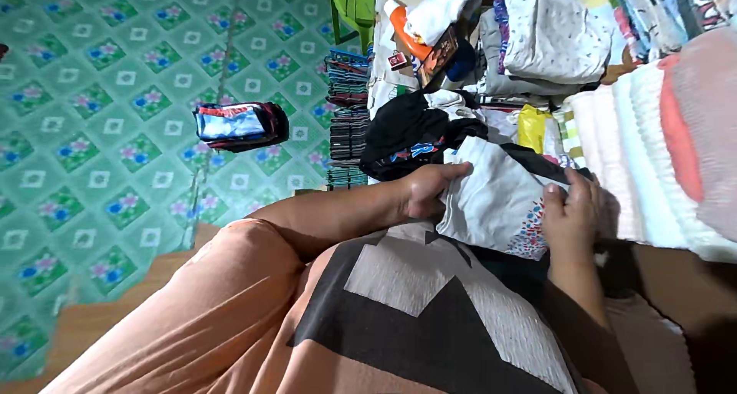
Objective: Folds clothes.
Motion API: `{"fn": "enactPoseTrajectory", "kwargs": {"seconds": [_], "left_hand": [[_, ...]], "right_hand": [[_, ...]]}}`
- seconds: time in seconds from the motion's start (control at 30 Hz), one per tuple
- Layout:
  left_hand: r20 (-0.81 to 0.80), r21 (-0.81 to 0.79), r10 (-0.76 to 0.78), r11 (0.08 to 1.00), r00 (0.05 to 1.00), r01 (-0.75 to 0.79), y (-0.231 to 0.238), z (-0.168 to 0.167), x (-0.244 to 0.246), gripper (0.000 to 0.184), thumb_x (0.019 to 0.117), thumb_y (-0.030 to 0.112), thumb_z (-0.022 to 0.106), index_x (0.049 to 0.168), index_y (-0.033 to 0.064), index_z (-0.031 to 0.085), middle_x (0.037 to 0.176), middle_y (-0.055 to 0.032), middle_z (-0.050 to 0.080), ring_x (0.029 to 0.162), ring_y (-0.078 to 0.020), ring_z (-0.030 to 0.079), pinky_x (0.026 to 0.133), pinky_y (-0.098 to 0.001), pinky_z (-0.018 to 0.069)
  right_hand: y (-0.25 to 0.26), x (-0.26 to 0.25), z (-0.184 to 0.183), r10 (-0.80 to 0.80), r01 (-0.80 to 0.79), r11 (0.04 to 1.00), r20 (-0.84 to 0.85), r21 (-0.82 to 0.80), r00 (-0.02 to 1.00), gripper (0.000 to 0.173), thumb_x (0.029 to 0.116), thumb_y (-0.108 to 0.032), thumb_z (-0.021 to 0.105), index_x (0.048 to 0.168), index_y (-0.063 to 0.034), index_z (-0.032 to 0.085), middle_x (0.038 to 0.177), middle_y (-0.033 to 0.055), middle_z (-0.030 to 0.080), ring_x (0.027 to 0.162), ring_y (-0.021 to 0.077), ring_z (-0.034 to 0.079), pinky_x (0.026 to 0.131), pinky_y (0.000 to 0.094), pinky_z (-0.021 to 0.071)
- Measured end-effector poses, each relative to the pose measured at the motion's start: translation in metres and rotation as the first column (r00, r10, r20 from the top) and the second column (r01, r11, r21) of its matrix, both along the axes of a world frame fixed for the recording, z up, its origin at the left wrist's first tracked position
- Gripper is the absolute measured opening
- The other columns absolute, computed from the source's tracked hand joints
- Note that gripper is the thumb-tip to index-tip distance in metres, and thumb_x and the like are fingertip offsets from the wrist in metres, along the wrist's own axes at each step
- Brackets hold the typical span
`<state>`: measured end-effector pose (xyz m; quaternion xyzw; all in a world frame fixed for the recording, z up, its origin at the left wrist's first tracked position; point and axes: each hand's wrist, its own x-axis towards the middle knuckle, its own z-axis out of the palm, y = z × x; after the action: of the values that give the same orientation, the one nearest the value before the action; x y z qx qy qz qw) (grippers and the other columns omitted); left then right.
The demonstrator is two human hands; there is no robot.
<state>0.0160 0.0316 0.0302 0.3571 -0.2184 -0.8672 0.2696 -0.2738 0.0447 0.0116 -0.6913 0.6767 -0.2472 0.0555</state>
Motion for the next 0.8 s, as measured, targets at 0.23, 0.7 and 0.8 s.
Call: {"fn": "enactPoseTrajectory", "kwargs": {"seconds": [0.23,0.7,0.8], "left_hand": [[0.170,-0.139,0.012,0.990,0.985,0.012,-0.003,-0.028,0.001,0.040,0.1011,0.032,0.060,0.137,0.0142,0.054,0.109,-0.0095,0.069,0.090,-0.0182,0.069,0.080,-0.0381,0.0580],[0.139,-0.147,0.011,0.989,0.990,0.010,0.001,-0.042,-0.006,0.041,0.1010,0.022,0.060,0.140,0.0144,0.050,0.109,-0.0093,0.068,0.089,-0.0162,0.068,0.079,-0.0348,0.0572],[0.155,-0.127,0.019,0.992,0.988,0.001,0.001,-0.038,-0.006,0.039,0.1022,0.021,0.057,0.140,0.0142,0.050,0.107,-0.0102,0.067,0.087,-0.0164,0.067,0.077,-0.0348,0.0565]], "right_hand": [[-0.011,-0.016,-0.019,-0.056,0.074,0.997,0.424,-0.025,0.904,0.051,0.1059,-0.025,0.050,0.146,0.0050,0.045,0.144,0.0270,0.050,0.132,0.0281,0.051,0.111,0.0404,0.0428],[0.044,-0.040,-0.012,-0.232,-0.044,0.943,0.748,0.329,0.622,0.050,0.0926,-0.011,0.063,0.139,-0.0042,0.046,0.117,0.0057,0.065,0.101,0.0098,0.067,0.086,0.0291,0.0591],[0.044,-0.037,-0.012,-0.211,-0.058,0.949,0.761,0.311,0.613,0.057,0.0852,0.000,0.068,0.137,-0.0038,0.045,0.120,0.0064,0.065,0.106,0.0105,0.067,0.090,0.0297,0.0595]]}}
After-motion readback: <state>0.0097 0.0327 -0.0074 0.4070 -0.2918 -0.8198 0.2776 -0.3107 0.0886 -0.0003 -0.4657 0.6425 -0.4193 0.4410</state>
